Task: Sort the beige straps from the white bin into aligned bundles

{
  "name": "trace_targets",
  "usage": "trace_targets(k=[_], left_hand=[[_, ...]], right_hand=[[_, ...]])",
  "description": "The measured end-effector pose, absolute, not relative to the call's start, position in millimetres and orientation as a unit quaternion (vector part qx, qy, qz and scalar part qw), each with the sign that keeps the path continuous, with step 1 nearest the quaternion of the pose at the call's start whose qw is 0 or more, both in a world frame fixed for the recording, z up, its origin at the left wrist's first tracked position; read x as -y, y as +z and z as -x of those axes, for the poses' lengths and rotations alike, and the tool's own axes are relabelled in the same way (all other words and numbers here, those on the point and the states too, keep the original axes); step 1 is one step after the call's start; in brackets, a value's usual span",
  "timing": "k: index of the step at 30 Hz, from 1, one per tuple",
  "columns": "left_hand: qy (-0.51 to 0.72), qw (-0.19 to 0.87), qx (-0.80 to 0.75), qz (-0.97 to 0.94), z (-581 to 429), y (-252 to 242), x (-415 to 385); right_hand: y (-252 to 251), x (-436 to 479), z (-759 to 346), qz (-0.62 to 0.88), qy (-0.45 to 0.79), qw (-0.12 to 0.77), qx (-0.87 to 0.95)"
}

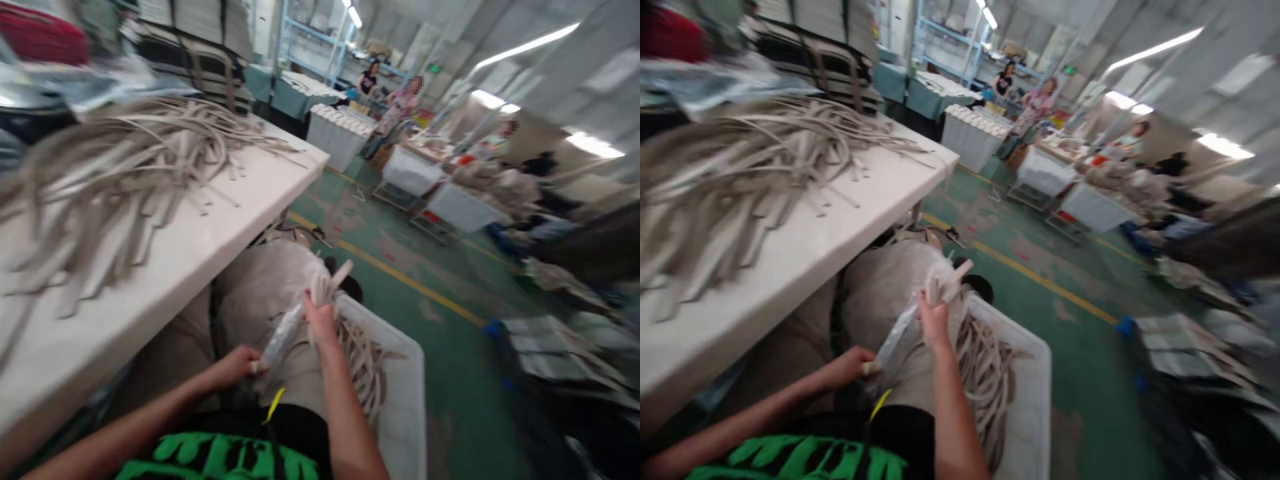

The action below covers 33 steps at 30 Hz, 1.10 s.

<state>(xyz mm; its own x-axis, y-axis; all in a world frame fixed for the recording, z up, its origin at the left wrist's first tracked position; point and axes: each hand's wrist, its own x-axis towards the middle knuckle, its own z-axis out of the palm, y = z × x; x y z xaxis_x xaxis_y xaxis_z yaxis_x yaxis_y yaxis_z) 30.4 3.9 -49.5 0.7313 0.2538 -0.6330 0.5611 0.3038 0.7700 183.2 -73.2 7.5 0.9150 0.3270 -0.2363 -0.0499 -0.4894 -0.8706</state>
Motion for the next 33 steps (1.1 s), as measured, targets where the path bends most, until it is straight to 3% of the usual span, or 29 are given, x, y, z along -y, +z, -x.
trace_targets(k=[1, 7, 12, 17, 21, 28, 33], left_hand=[[-0.143, 0.745, -0.319, -0.568, -20, -57, -13], [-0.022, 0.878, -0.343, -0.333, -26, -81, -42], [0.011, 0.896, -0.362, -0.256, -31, -66, -46], [-0.051, 0.875, -0.295, -0.380, -26, -54, -36], [-0.078, 0.827, -0.242, -0.502, -22, -51, -23], [-0.132, 0.816, -0.255, -0.501, -16, -50, -16], [-0.042, 0.836, -0.339, -0.430, -26, -58, -28]], right_hand=[[-2, 72, -183, 0.826, 0.209, 0.517, 0.076], [-42, 107, -185, 0.682, 0.338, 0.643, 0.081], [-49, 126, -146, 0.673, 0.425, 0.597, 0.101], [-53, 110, -132, 0.684, 0.445, 0.571, 0.091], [-51, 88, -136, 0.742, 0.402, 0.521, 0.124], [-44, 69, -143, 0.775, 0.351, 0.501, 0.158], [-40, 83, -144, 0.748, 0.373, 0.523, 0.167]])
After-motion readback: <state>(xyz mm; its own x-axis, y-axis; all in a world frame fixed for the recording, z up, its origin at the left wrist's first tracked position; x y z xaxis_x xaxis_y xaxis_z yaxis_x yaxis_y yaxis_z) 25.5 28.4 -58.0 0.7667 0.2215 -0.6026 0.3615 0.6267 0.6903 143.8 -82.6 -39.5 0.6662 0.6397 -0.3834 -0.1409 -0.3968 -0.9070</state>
